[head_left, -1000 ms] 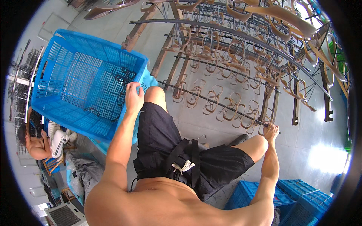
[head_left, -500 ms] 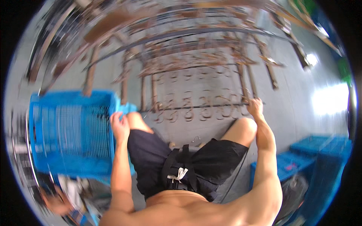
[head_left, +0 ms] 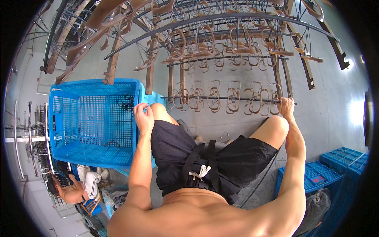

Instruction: The person sits on the floor and repeatedly picks up eyeglasses from a blue basket, then hangs them on a multi-tiered metal rack. The person continues this process for the duration of the clip.

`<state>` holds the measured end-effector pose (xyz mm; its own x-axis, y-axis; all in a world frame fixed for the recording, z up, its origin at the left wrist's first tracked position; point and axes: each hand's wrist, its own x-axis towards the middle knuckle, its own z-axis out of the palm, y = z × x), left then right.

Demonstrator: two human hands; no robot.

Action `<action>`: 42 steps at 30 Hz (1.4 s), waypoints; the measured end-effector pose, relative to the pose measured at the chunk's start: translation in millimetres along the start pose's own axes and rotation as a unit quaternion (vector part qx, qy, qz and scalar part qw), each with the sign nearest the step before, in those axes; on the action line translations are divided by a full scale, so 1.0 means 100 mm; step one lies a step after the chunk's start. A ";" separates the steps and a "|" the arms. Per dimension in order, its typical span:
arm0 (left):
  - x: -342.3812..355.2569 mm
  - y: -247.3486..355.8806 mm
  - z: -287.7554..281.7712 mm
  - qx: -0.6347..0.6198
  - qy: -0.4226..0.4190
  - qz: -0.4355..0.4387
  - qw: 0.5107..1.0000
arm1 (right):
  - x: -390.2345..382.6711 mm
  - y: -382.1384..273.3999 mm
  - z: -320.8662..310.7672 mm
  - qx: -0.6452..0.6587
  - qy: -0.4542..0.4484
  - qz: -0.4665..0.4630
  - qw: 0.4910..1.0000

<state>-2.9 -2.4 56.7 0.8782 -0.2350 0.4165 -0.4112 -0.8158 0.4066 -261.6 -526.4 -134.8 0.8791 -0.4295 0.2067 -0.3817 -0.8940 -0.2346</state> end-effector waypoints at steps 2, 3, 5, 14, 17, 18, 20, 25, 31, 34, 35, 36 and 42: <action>-0.01 -0.01 -0.01 0.001 -0.009 -0.005 1.000 | 0.01 0.01 0.04 -0.016 -0.033 0.024 0.999; -0.02 -0.02 -0.01 0.001 -0.012 -0.010 1.000 | 0.01 0.02 0.05 -0.005 -0.025 0.010 1.000; -0.05 -0.04 -0.01 -0.005 -0.017 -0.004 1.000 | -0.04 0.05 0.05 0.004 -0.035 0.009 0.999; -0.19 0.19 -0.04 0.000 -0.107 0.028 0.994 | 0.09 0.29 0.26 -0.051 0.098 0.169 0.979; -0.22 0.38 -0.04 0.006 -0.126 0.005 0.992 | 0.21 0.30 0.38 -0.029 0.090 0.188 0.978; -0.21 0.44 -0.03 -0.078 -0.154 -0.087 0.981 | 0.25 0.30 0.41 -0.014 0.059 0.209 0.976; -0.21 0.55 -0.02 -0.090 -0.158 -0.092 0.979 | 0.25 0.30 0.46 -0.022 0.065 0.211 0.975; -0.22 0.74 0.11 -0.057 -0.273 -0.017 0.960 | -0.48 0.16 0.58 0.002 0.279 0.304 0.911; -0.30 0.80 0.24 -0.126 -0.293 -0.038 0.947 | -3.18 -0.91 0.69 -0.031 0.094 0.825 0.557; -0.31 0.89 0.28 -0.074 -0.306 0.003 0.949 | -4.00 -1.15 0.78 0.018 -0.026 0.914 0.404; -0.31 0.93 0.28 -0.095 -0.323 0.008 0.942 | -4.13 -1.14 0.81 0.046 -0.067 0.906 0.415; -0.30 0.98 0.31 -0.111 -0.330 -0.009 0.937 | -4.21 -1.06 0.87 0.066 -0.087 0.906 0.409; -0.24 1.26 0.56 -0.121 -0.377 -0.018 0.918 | -4.31 -0.89 1.12 0.093 -0.151 0.898 0.402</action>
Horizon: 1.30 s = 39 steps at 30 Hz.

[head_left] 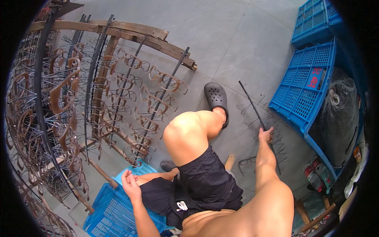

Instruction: The person sits on the floor and repeatedly picks up eyeglasses from a blue basket, then hangs them on a multi-tiered metal rack. The person continues this process for the duration of the clip.

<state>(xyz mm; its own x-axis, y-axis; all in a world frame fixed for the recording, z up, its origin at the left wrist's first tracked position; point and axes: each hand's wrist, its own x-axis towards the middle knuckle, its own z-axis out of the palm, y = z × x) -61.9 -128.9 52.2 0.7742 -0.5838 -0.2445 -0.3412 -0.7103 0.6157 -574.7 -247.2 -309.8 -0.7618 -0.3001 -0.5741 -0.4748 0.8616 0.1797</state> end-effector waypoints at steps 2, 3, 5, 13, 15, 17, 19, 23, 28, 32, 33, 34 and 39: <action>0.05 0.05 0.08 -0.017 -0.023 0.000 1.000 | -0.02 0.17 -0.02 0.020 0.000 -0.046 0.999; 0.06 0.08 0.09 -0.001 -0.007 -0.011 1.000 | -0.06 0.28 -0.06 0.033 0.007 -0.083 0.996; 0.09 0.12 0.11 -0.016 -0.026 0.030 0.999 | -0.21 0.59 -0.20 0.026 0.022 -0.101 0.994; -0.09 0.09 0.09 -0.194 -0.077 0.106 0.972 | -1.45 1.83 -1.46 0.156 -0.001 -0.209 0.965; -0.19 0.10 0.07 -0.216 -0.092 0.120 0.965 | -1.85 1.89 -1.90 0.182 0.041 -0.249 0.950; -0.33 0.13 0.03 -0.272 -0.100 0.151 0.945 | -2.33 1.88 -2.33 0.203 0.114 -0.295 0.927; -0.47 0.17 -0.08 -0.345 -0.142 0.159 0.914 | -2.80 1.72 -2.72 0.220 0.223 -0.362 0.878; -0.73 0.21 -0.48 -0.377 -0.233 0.278 0.852 | -3.74 1.20 -3.21 0.219 0.349 -0.552 0.724; -0.97 0.05 -0.90 -0.394 -0.135 0.379 0.827 | -4.69 0.69 -3.09 0.160 0.341 -0.725 0.577; -1.24 -0.26 -1.14 -0.554 -0.043 0.288 0.780 | -5.13 0.26 -2.73 0.150 0.243 -0.834 0.472; -1.28 -0.33 -1.16 -0.586 -0.016 0.264 0.766 | -5.18 0.12 -2.65 0.138 0.220 -0.854 0.451; -1.35 -0.39 -1.16 -0.577 0.067 0.167 0.797 | -5.23 -0.04 -2.55 0.147 0.192 -0.868 0.435; -1.36 -0.52 -1.01 -0.624 0.072 0.011 0.778 | -5.30 -0.77 -2.03 0.125 0.091 -0.903 0.401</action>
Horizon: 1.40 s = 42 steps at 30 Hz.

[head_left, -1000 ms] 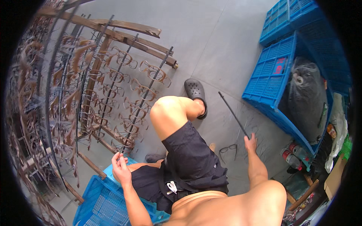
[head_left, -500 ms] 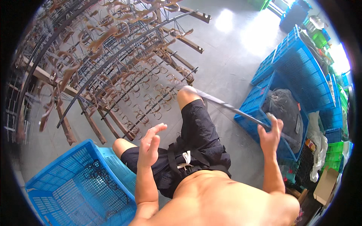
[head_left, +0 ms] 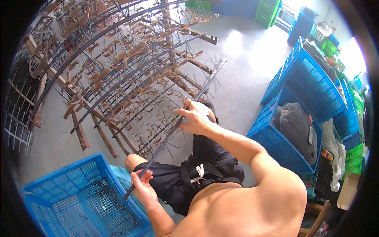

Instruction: The person sits on the floor and repeatedly picks up eyeglasses from a blue basket, then hangs them on a multi-tiered metal rack. The person continues this process for the duration of the clip.

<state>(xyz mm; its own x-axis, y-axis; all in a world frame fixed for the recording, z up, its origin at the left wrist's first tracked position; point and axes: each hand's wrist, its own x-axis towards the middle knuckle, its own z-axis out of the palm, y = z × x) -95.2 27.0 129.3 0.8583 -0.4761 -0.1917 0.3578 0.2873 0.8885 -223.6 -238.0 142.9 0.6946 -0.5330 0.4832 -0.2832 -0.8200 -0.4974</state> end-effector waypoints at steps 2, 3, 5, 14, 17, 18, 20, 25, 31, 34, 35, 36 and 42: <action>0.06 -0.10 0.03 0.011 0.003 0.003 1.000 | 0.13 0.18 0.25 0.035 -0.008 0.001 0.999; 0.12 -0.16 0.05 0.004 0.031 -0.016 0.999 | 0.16 0.25 0.36 0.046 -0.008 0.003 0.999; 0.25 -0.23 0.08 -0.007 0.026 -0.019 0.999 | 0.19 0.38 0.51 0.062 0.000 0.011 0.998; 0.99 -0.23 0.22 -0.015 0.062 -0.046 0.997 | 0.45 0.68 0.90 0.068 0.072 0.041 0.994; 1.33 -0.34 0.11 -0.054 0.064 -0.057 0.995 | 0.51 0.71 1.14 0.044 0.097 0.026 0.994; 1.49 -0.43 0.03 -0.082 0.111 -0.047 0.989 | 0.52 0.70 1.23 0.028 0.093 -0.007 0.995; 1.82 -0.59 -0.12 -0.060 0.138 0.003 0.989 | 0.53 0.66 1.41 0.003 0.039 -0.031 0.999; 2.34 -0.78 -0.38 -0.028 0.193 -0.058 0.979 | 0.63 0.55 1.81 -0.029 0.054 -0.080 0.995; 2.19 -0.90 -0.20 -0.037 0.245 -0.018 0.969 | 0.57 0.59 1.73 0.028 0.038 -0.086 0.995; 2.00 -0.83 -0.17 -0.123 0.256 -0.069 0.956 | 0.50 0.61 1.71 -0.017 -0.017 -0.066 0.998; 1.92 -0.76 -0.22 -0.084 0.216 -0.061 0.971 | 0.50 0.62 1.70 -0.007 -0.026 -0.043 0.999; 1.86 -0.67 -0.25 -0.036 0.172 -0.087 0.980 | 0.48 0.61 1.71 -0.055 -0.016 -0.082 0.995; 1.47 0.19 -1.66 0.316 0.245 0.009 0.917 | 0.33 0.50 1.46 -0.098 -0.087 -0.074 0.989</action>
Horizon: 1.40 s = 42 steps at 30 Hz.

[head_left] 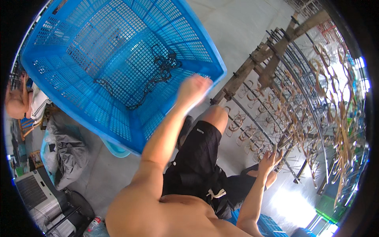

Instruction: The person sits on the floor and repeatedly picks up eyeglasses from a blue basket, then hangs them on a multi-tiered metal rack. The person continues this process for the duration of the clip.

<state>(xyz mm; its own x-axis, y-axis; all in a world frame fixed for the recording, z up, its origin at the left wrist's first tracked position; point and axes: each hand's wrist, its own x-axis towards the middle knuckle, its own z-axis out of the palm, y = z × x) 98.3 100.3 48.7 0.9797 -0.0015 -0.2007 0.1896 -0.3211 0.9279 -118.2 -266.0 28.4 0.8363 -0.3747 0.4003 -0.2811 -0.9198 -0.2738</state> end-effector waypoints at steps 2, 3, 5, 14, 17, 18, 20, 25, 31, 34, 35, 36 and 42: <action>0.54 -0.27 -0.55 0.077 0.215 -0.005 0.974 | -0.22 -0.11 -0.10 -0.099 -0.035 -0.018 0.994; 0.82 -0.44 -0.78 0.153 0.204 -0.077 0.964 | -0.34 -0.18 -0.13 -0.083 -0.046 0.007 0.996; 1.18 -0.89 -0.89 0.272 0.198 -0.187 0.923 | -0.55 -0.32 -0.14 -0.052 -0.074 0.015 0.996; 1.82 -2.00 -0.54 0.397 0.184 -0.260 0.861 | -0.74 -0.81 -0.03 0.120 -0.264 0.110 0.951; 1.68 -1.80 -0.75 0.315 0.179 -0.233 0.902 | -0.60 -0.90 -0.04 0.153 -0.259 0.091 0.949; 1.61 -1.69 -0.90 0.284 0.184 -0.227 0.913 | -0.55 -0.95 -0.02 0.196 -0.256 0.087 0.943; 1.42 -1.44 -1.13 0.171 0.175 -0.200 0.949 | -0.41 -1.10 0.02 0.244 -0.299 0.133 0.913; 0.65 -0.71 -1.22 -0.108 0.193 -0.013 0.975 | 0.06 -1.85 0.24 0.437 -0.359 0.100 0.819; -0.69 0.12 -0.34 0.124 0.239 0.132 0.954 | 0.22 -2.64 0.02 0.591 -0.279 -0.042 0.756; -1.11 0.34 0.01 0.221 0.223 0.355 0.881 | 0.20 -2.55 -0.19 0.680 -0.281 0.241 0.634; -1.22 0.38 0.10 0.245 0.210 0.426 0.846 | 0.11 -2.43 -0.32 0.717 -0.247 0.234 0.608; -1.33 0.41 0.21 0.192 0.144 0.385 0.891 | 0.06 -2.30 -0.41 0.745 -0.216 0.248 0.581; -1.90 0.50 0.80 -0.184 -0.372 0.157 0.896 | -0.09 -1.20 -0.75 0.757 -0.251 0.301 0.522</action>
<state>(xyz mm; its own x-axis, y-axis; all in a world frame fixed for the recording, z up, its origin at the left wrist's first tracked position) -83.8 8.9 108.1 0.6989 -0.7126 0.0612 0.0562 0.1399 0.9886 -126.8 -160.9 123.2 0.9359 -0.1151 -0.3329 -0.1875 0.6374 -0.7474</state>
